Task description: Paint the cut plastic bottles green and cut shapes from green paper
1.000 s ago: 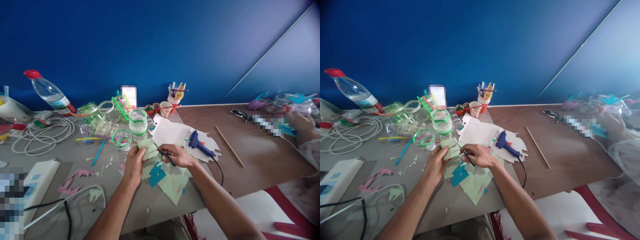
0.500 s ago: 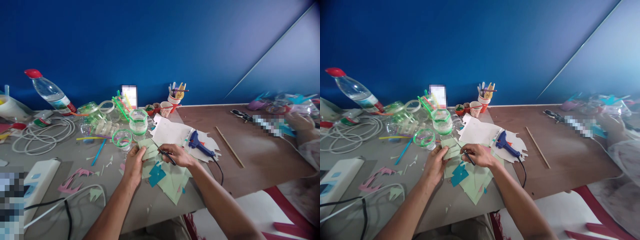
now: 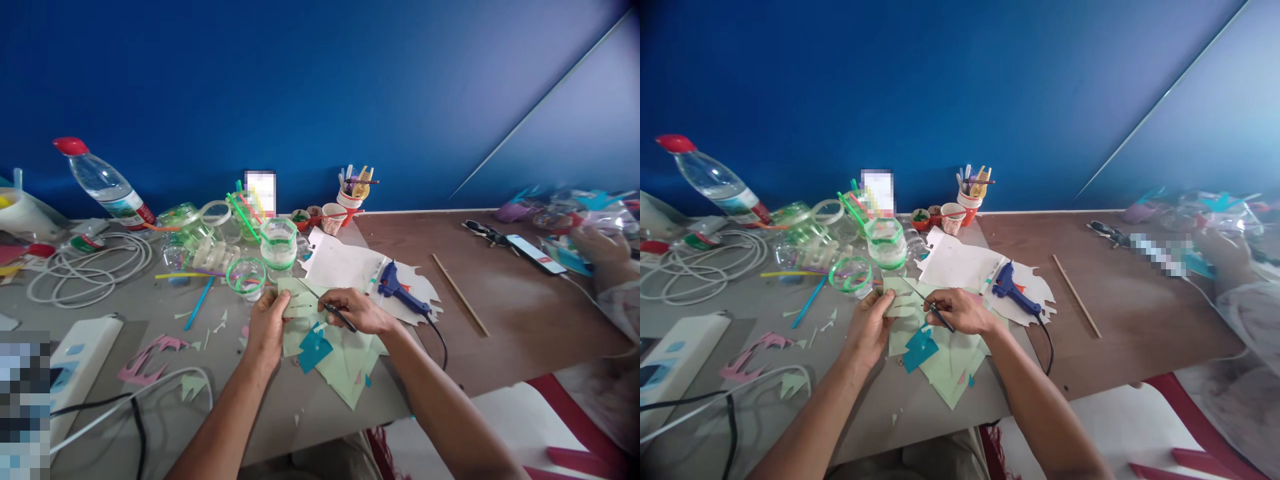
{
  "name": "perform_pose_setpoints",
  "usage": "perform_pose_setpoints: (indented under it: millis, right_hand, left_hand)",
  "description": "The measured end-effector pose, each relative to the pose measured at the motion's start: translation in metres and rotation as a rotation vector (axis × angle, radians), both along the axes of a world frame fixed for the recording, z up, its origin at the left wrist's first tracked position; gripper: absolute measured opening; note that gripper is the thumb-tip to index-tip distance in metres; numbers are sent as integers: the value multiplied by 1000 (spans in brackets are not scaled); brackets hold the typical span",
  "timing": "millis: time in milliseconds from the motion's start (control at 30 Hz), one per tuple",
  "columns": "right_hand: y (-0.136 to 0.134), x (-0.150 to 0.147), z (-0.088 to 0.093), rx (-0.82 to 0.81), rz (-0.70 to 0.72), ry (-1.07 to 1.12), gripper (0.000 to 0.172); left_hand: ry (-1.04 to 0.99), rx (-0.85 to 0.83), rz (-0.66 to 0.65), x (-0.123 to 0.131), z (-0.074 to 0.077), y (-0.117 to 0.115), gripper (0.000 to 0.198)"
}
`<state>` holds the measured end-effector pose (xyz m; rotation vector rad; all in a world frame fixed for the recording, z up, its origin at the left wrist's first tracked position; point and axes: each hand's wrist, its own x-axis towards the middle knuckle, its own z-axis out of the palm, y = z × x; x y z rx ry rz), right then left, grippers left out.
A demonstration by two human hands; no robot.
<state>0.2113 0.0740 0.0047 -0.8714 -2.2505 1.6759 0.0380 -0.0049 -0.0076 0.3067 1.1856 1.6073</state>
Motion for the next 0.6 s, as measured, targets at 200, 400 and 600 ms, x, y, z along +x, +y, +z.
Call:
perform_pose_setpoints:
  millis: [200,400,600]
  right_hand:
    - [4,6,-1,54,0,-34,35]
    - [3,4,1,-23,12,27,42]
    - [0,0,1,-55,10,53,45]
  left_hand:
    - [5,7,42,-2,-1,1,30]
    - [-10,-9,61,-2,5,1,30]
    - [-45,-14,39,1,7,1,33]
